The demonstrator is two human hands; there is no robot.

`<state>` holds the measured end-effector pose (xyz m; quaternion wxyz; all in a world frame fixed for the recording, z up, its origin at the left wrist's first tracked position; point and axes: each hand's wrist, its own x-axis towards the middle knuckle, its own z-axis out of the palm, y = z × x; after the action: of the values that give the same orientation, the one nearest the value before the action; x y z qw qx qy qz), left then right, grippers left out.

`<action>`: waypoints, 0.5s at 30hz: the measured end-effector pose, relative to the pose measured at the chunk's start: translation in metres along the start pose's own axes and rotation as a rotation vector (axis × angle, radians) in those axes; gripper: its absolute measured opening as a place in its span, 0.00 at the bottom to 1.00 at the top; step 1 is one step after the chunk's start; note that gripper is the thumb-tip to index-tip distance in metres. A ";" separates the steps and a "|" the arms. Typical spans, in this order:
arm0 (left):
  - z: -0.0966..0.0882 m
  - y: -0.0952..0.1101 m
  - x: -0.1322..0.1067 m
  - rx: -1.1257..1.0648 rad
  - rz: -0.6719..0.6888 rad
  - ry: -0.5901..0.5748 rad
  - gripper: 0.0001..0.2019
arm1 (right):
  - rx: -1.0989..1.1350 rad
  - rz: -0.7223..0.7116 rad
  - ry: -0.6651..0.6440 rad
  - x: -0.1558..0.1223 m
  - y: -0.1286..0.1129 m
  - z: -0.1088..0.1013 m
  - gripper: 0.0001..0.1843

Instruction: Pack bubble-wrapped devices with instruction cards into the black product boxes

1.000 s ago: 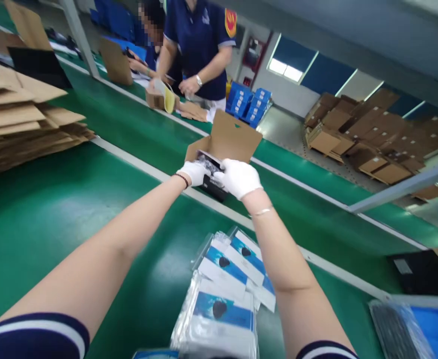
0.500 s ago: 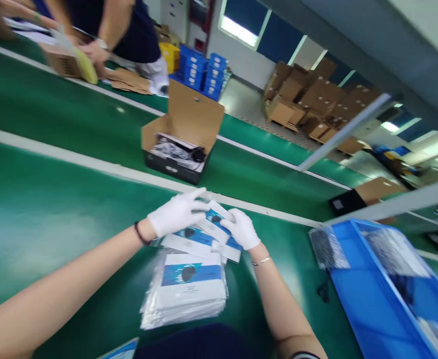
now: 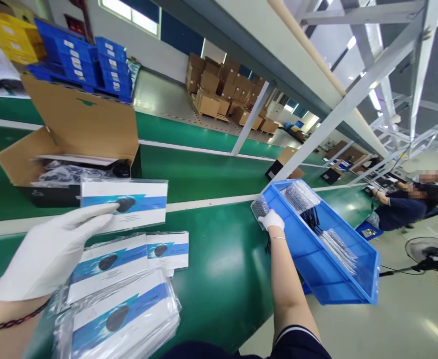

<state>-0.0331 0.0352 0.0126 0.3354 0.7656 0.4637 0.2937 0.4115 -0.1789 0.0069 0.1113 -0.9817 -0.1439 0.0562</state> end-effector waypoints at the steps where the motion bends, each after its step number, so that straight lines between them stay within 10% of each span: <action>1: 0.003 0.001 0.003 -0.030 -0.007 0.006 0.26 | 0.032 -0.011 -0.029 0.000 0.005 0.004 0.21; 5: 0.023 0.023 0.001 -0.163 -0.045 -0.130 0.24 | 0.240 -0.248 -0.155 -0.027 -0.019 0.028 0.19; 9: 0.054 0.044 -0.006 -0.388 -0.129 -0.293 0.22 | 0.728 -0.696 -0.426 -0.080 -0.098 0.053 0.29; 15: 0.072 0.014 0.014 -1.060 -0.309 -0.094 0.21 | 1.031 -1.009 -0.959 -0.162 -0.195 0.063 0.49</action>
<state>0.0341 0.0256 -0.0182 0.7343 0.4272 0.3437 0.4001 0.1958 -0.0318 0.0046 0.4814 -0.4982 -0.5501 0.4663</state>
